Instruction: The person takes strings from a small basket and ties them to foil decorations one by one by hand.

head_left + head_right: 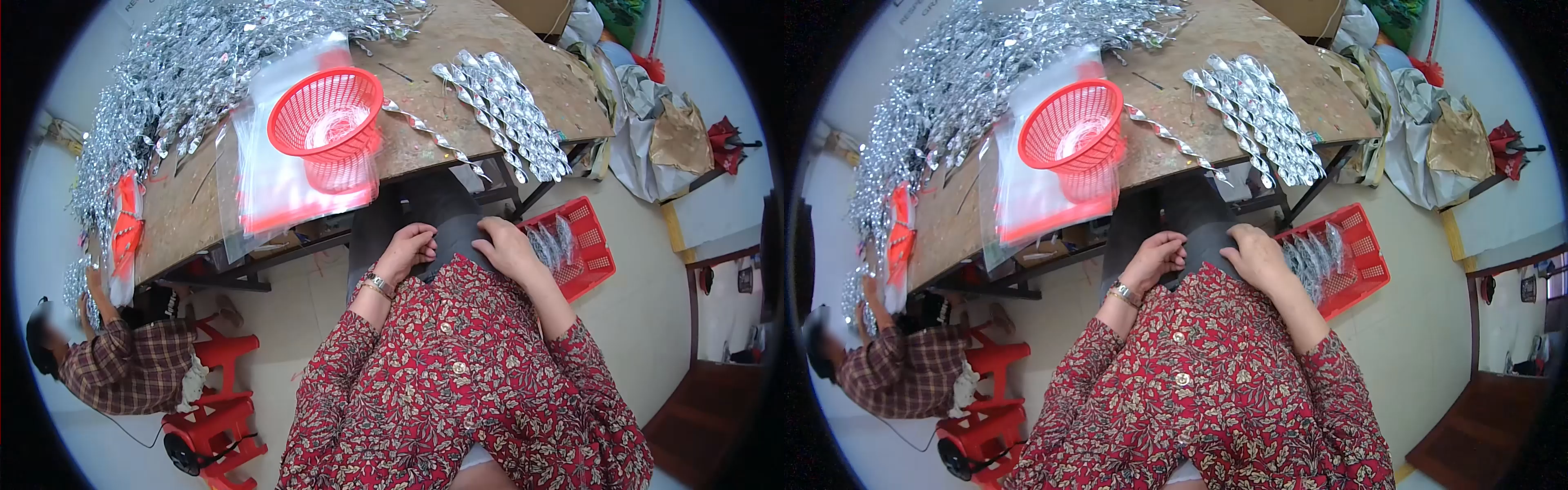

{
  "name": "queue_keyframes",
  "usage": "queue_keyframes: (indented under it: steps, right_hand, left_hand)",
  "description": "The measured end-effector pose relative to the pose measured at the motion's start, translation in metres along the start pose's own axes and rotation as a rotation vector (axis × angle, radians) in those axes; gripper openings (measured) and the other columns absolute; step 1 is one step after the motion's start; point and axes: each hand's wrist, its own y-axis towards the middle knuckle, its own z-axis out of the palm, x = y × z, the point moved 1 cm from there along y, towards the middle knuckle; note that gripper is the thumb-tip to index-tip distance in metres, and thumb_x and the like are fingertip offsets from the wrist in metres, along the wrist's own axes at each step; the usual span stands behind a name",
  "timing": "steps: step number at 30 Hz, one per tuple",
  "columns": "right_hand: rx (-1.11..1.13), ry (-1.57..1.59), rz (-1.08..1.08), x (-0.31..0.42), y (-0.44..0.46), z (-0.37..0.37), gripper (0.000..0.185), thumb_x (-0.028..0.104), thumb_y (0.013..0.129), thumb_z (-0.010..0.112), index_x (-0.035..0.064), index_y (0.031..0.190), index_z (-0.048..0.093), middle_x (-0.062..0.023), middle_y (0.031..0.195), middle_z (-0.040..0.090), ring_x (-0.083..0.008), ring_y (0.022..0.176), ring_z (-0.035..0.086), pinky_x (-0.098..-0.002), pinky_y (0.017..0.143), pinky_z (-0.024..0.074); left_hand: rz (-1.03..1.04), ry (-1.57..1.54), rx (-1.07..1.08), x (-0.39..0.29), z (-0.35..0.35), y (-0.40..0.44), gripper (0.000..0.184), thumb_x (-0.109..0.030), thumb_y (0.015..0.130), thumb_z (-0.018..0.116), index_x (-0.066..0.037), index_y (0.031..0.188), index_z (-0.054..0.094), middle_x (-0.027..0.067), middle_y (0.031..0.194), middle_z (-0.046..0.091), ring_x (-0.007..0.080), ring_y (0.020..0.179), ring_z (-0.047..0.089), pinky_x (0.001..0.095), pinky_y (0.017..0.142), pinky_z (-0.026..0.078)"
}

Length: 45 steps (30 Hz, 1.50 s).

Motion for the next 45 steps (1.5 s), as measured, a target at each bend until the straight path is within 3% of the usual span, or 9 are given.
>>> queue_keyframes:
  steps: [1, 5, 8, 16, 23, 33, 36, 41, 45]
  right_hand:
    - [-0.026, 0.091, -0.135, 0.006, -0.001, -0.009, 0.031, 0.024, 0.084, 0.061, 0.0008, 0.104, 0.061, -0.0177, 0.101, 0.063, -0.0355, 0.097, 0.060, -0.0417, 0.084, 0.0474]
    - [-0.071, 0.270, -0.193, 0.055, 0.001, -0.052, 0.022, 0.018, 0.084, 0.061, 0.0014, 0.099, 0.063, -0.0158, 0.097, 0.064, -0.0333, 0.093, 0.061, -0.0402, 0.080, 0.0483]
    - [-0.223, 0.231, -0.272, 0.075, 0.014, -0.077, 0.023, 0.006, 0.083, 0.061, -0.0011, 0.104, 0.061, -0.0141, 0.092, 0.063, -0.0247, 0.083, 0.063, -0.0312, 0.072, 0.0491]
    - [-0.430, -0.116, -0.371, 0.086, 0.092, -0.083, 0.024, 0.015, 0.083, 0.063, 0.0037, 0.104, 0.059, -0.0146, 0.095, 0.061, -0.0329, 0.082, 0.061, -0.0411, 0.071, 0.0484]
    - [-0.270, -0.300, -0.240, 0.083, 0.146, -0.067, 0.025, 0.028, 0.084, 0.062, 0.0060, 0.094, 0.058, -0.0124, 0.091, 0.061, -0.0334, 0.083, 0.062, -0.0428, 0.069, 0.0493]
    - [-0.308, -0.140, -0.239, 0.075, 0.157, -0.060, 0.018, 0.020, 0.083, 0.060, 0.0020, 0.084, 0.060, -0.0164, 0.081, 0.063, -0.0355, 0.077, 0.061, -0.0439, 0.067, 0.0482]
    - [-0.272, -0.003, -0.194, 0.071, 0.140, -0.067, 0.016, 0.016, 0.085, 0.058, 0.0005, 0.085, 0.060, -0.0165, 0.078, 0.063, -0.0308, 0.073, 0.063, -0.0400, 0.063, 0.0470]
    - [-0.265, 0.524, -0.137, 0.070, 0.103, -0.075, 0.009, 0.008, 0.089, 0.055, 0.0008, 0.083, 0.056, 0.0007, 0.069, 0.054, -0.0055, 0.062, 0.050, -0.0225, 0.055, 0.0385]
    - [-0.084, 0.675, -0.177, 0.082, 0.070, -0.072, 0.003, 0.004, 0.087, 0.057, 0.0014, 0.084, 0.057, 0.0023, 0.071, 0.052, -0.0037, 0.062, 0.046, -0.0202, 0.054, 0.0364]
  left_hand:
    - [-0.001, -0.001, 0.000, 0.000, 0.000, 0.001, 0.016, -0.018, 0.094, 0.054, -0.007, 0.105, 0.058, 0.0012, 0.079, 0.061, 0.0102, 0.066, 0.060, 0.0240, 0.062, 0.052]
    - [-0.011, -0.012, 0.004, 0.000, -0.003, 0.003, 0.016, -0.018, 0.094, 0.054, -0.007, 0.105, 0.057, 0.0009, 0.080, 0.061, 0.0099, 0.066, 0.060, 0.0239, 0.062, 0.052]
    - [-0.019, -0.022, 0.013, -0.002, -0.004, 0.003, 0.016, -0.018, 0.094, 0.054, -0.007, 0.105, 0.057, 0.0008, 0.080, 0.061, 0.0096, 0.066, 0.060, 0.0237, 0.062, 0.052]
    - [-0.011, 0.003, 0.017, -0.004, -0.004, -0.001, 0.016, -0.018, 0.094, 0.053, -0.008, 0.106, 0.059, 0.0005, 0.083, 0.061, 0.0089, 0.069, 0.060, 0.0231, 0.065, 0.050]
    - [0.152, 0.149, 0.016, -0.019, 0.006, -0.016, 0.018, -0.014, 0.093, 0.053, -0.004, 0.107, 0.059, 0.0011, 0.085, 0.061, 0.0073, 0.072, 0.059, 0.0200, 0.068, 0.049]
    - [0.368, 0.196, 0.040, -0.070, 0.025, -0.050, 0.019, -0.011, 0.093, 0.053, -0.001, 0.108, 0.060, 0.0031, 0.087, 0.061, 0.0089, 0.080, 0.059, 0.0218, 0.072, 0.050]
    - [0.393, 0.160, 0.058, -0.084, 0.031, -0.059, 0.019, -0.010, 0.094, 0.052, -0.001, 0.108, 0.060, 0.0033, 0.088, 0.061, 0.0090, 0.080, 0.059, 0.0225, 0.073, 0.050]
    - [0.457, 0.071, 0.050, -0.113, 0.042, -0.077, 0.023, -0.009, 0.094, 0.050, 0.000, 0.115, 0.056, 0.0045, 0.096, 0.061, 0.0097, 0.082, 0.060, 0.0234, 0.076, 0.050]
    - [0.675, -0.063, 0.038, -0.135, 0.047, -0.085, 0.041, -0.010, 0.096, 0.044, -0.003, 0.135, 0.037, 0.0113, 0.117, 0.054, 0.0175, 0.104, 0.056, 0.0323, 0.087, 0.049]
